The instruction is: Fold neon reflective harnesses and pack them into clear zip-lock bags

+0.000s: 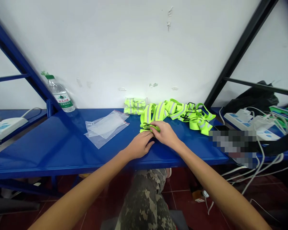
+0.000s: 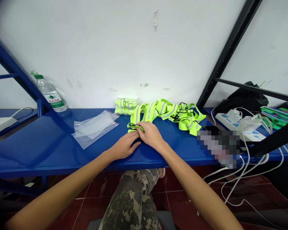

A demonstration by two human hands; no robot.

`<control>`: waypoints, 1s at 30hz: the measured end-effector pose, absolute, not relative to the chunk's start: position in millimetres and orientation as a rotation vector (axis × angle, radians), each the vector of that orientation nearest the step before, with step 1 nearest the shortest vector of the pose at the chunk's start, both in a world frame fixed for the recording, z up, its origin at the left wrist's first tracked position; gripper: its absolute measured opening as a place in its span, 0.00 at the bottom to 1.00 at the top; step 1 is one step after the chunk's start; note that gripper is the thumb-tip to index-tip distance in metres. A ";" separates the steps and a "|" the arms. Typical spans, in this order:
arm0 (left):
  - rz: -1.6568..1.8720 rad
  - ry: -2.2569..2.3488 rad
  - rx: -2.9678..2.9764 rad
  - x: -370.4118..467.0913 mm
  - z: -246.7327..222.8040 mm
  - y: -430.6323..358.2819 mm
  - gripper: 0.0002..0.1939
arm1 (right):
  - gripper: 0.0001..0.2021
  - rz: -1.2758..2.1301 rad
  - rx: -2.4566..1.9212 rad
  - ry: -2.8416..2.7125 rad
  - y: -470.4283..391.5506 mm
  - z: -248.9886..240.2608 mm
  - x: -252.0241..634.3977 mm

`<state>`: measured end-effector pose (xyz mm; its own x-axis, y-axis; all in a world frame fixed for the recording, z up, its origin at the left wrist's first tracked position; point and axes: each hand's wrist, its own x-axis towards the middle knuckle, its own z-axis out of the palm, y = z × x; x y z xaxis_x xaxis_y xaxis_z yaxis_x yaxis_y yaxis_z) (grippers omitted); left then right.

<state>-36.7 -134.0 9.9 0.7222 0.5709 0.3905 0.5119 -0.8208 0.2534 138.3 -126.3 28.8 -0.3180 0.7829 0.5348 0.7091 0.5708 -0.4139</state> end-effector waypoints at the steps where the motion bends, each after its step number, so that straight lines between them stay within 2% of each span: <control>1: 0.722 0.869 2.758 -39.7 10.6 -137.4 0.14 | 0.11 0.071 -1.165 -2.164 -128.1 26.0 139.2; 6: 0.927 1.198 2.707 -40.8 17.5 -149.0 0.08 | 0.14 -0.238 -1.188 -2.389 -131.6 16.9 143.6; 7: 0.970 1.286 2.724 -39.6 17.7 -149.2 0.09 | 0.15 -0.293 -1.215 -2.411 -131.5 15.5 143.0; 10: 0.903 1.321 2.815 -37.7 12.1 -142.8 0.23 | 0.17 -0.384 -1.258 -2.438 -130.1 11.1 140.6; 12: 0.743 1.223 2.846 -38.7 5.0 -133.7 0.28 | 0.18 -0.349 -1.230 -2.450 -129.1 7.8 142.7; 19: 0.508 1.225 2.836 -43.1 3.3 -116.4 0.26 | 0.29 -0.104 -1.292 -2.505 -139.5 -1.7 174.9; 25: 0.336 1.289 2.821 -42.5 19.6 -128.4 0.25 | 0.27 -0.056 -1.302 -2.540 -154.1 -2.1 180.6; 30: 0.321 1.278 2.880 -40.9 22.8 -140.0 0.30 | 0.26 -0.090 -1.334 -2.525 -161.6 -1.8 178.1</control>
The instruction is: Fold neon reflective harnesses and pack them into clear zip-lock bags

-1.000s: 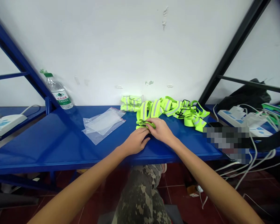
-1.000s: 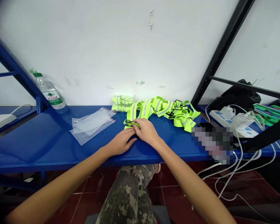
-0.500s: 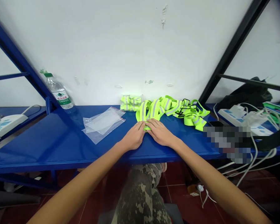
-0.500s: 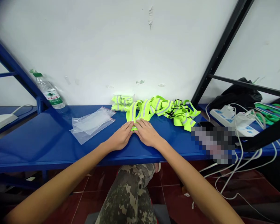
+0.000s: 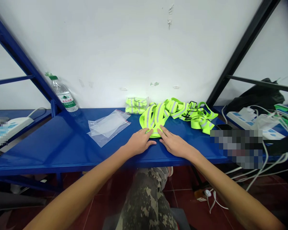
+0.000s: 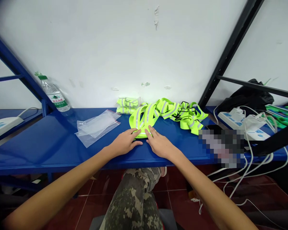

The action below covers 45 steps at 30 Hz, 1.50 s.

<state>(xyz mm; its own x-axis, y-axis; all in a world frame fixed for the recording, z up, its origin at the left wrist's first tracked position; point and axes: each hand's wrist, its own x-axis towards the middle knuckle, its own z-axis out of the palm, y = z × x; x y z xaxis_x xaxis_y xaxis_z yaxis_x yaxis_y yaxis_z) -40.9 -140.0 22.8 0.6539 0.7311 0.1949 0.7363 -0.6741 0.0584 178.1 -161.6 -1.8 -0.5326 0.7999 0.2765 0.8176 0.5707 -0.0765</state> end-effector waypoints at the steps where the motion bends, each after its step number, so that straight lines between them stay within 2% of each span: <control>1: -0.320 -1.267 -2.806 -39.5 21.9 -141.5 0.29 | 0.26 -0.094 -1.326 -2.519 -163.1 -1.7 177.9; 4: -0.349 -1.240 -2.768 -35.3 18.9 -142.2 0.25 | 0.27 -0.107 -1.291 -2.484 -167.0 0.0 176.8; 11: -0.408 -1.177 -2.809 -35.7 26.2 -133.2 0.24 | 0.30 -0.105 -1.270 -2.445 -163.4 11.7 173.1; 17: -0.521 -1.152 -2.873 -37.6 31.4 -129.1 0.26 | 0.12 -0.178 -1.235 -2.467 -151.6 12.8 177.2; 20: -0.545 -1.139 -2.875 -38.0 31.9 -131.6 0.28 | 0.09 -0.072 -1.177 -2.476 -146.6 10.6 181.4; 22: -0.554 -1.089 -2.862 -38.6 31.0 -133.5 0.35 | 0.08 0.011 -1.156 -2.473 -143.3 10.6 184.9; 24: -0.553 -1.068 -2.841 -39.5 29.1 -133.4 0.37 | 0.08 0.096 -1.143 -2.463 -140.1 12.7 188.3; 27: -0.616 -1.128 -2.845 -39.9 26.3 -128.0 0.26 | 0.11 0.218 -1.137 -2.448 -136.5 19.0 191.2; 32: -0.762 -1.311 -2.970 -34.9 26.0 -113.9 0.26 | 0.17 0.356 -1.238 -2.313 -133.5 19.8 186.5; 39: -0.675 -1.524 -2.845 -23.2 22.9 -106.5 0.31 | 0.20 0.132 -1.231 -2.170 -132.1 -0.6 178.5; 45: -0.630 -1.412 -2.622 -17.4 23.7 -110.4 0.17 | 0.22 -0.289 -1.298 -2.282 -146.5 5.3 175.6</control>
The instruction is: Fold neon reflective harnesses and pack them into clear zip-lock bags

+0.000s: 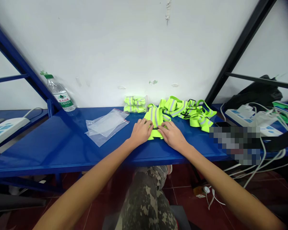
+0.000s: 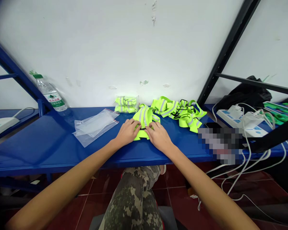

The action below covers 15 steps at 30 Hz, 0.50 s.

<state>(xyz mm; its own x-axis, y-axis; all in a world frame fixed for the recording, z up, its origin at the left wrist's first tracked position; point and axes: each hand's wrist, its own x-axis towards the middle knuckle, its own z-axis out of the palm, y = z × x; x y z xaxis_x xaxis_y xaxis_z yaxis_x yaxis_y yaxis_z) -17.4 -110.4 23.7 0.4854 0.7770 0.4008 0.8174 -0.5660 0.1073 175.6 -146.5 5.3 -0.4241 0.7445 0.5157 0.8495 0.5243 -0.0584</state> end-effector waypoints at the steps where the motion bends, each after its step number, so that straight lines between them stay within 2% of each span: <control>1: -0.632 -1.411 -2.608 -16.7 24.5 -110.6 0.15 | 0.22 -0.304 -1.276 -2.337 -149.7 6.9 175.4; 6: -0.584 -1.477 -2.545 -14.6 26.0 -110.3 0.11 | 0.27 -0.215 -1.149 -2.482 -158.7 11.9 181.1; 10: -0.560 -1.368 -2.550 -18.6 23.4 -117.8 0.19 | 0.20 -0.165 -1.162 -2.494 -155.6 11.8 186.9; 15: -0.539 -1.121 -2.663 -26.1 20.8 -132.3 0.28 | 0.17 0.001 -1.153 -2.400 -147.8 10.3 191.3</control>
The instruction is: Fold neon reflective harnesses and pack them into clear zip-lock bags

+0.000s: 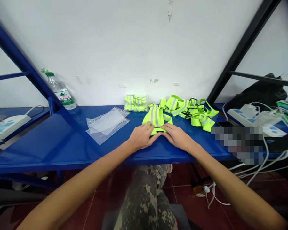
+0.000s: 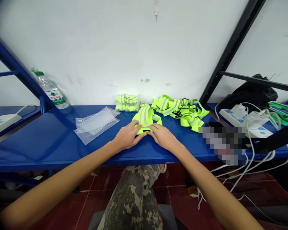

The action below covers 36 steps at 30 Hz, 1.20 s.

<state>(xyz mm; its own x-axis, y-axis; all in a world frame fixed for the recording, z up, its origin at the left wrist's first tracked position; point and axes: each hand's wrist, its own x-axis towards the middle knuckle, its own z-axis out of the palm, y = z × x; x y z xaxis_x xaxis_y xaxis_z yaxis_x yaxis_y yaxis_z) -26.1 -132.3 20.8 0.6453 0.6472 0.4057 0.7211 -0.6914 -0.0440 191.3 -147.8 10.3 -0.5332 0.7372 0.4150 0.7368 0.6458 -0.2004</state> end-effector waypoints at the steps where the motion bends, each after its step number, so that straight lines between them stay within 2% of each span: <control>1: -0.533 -1.120 -2.663 -26.6 20.6 -133.6 0.28 | 0.17 0.018 -1.157 -2.380 -146.0 9.4 191.9; 7: -0.570 -1.070 -2.649 -24.4 20.9 -126.1 0.26 | 0.17 0.045 -1.203 -2.267 -138.2 2.9 191.6; 13: -0.653 -1.274 -2.756 -17.7 24.0 -117.6 0.23 | 0.18 0.129 -1.246 -2.112 -138.6 1.0 186.8; 20: -0.605 -1.400 -2.754 -9.5 22.0 -110.5 0.25 | 0.20 -0.098 -1.252 -2.103 -136.8 -0.2 187.2; 25: -0.854 -1.453 -2.637 -9.6 15.9 -104.4 0.13 | 0.20 -0.182 -1.279 -2.133 -140.0 -0.5 190.5; 29: -0.798 -1.460 -2.678 -8.2 17.9 -107.1 0.07 | 0.19 -0.118 -1.257 -2.212 -144.3 -0.2 194.6; 32: -0.682 -1.468 -2.645 -8.3 20.0 -115.1 0.12 | 0.28 -0.033 -1.216 -2.278 -146.3 -0.7 197.1; 36: -0.630 -1.236 -2.680 -16.0 18.0 -130.2 0.26 | 0.28 0.062 -1.161 -2.285 -145.4 -5.9 199.4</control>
<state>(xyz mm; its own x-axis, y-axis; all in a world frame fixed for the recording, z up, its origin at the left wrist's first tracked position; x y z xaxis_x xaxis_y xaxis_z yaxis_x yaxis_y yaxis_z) -16.0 -130.2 18.0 0.5789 0.6989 0.4200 0.7504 -0.6581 0.0609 199.4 -145.4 -5.9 -0.4610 0.7551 0.4662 0.7285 0.6220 -0.2871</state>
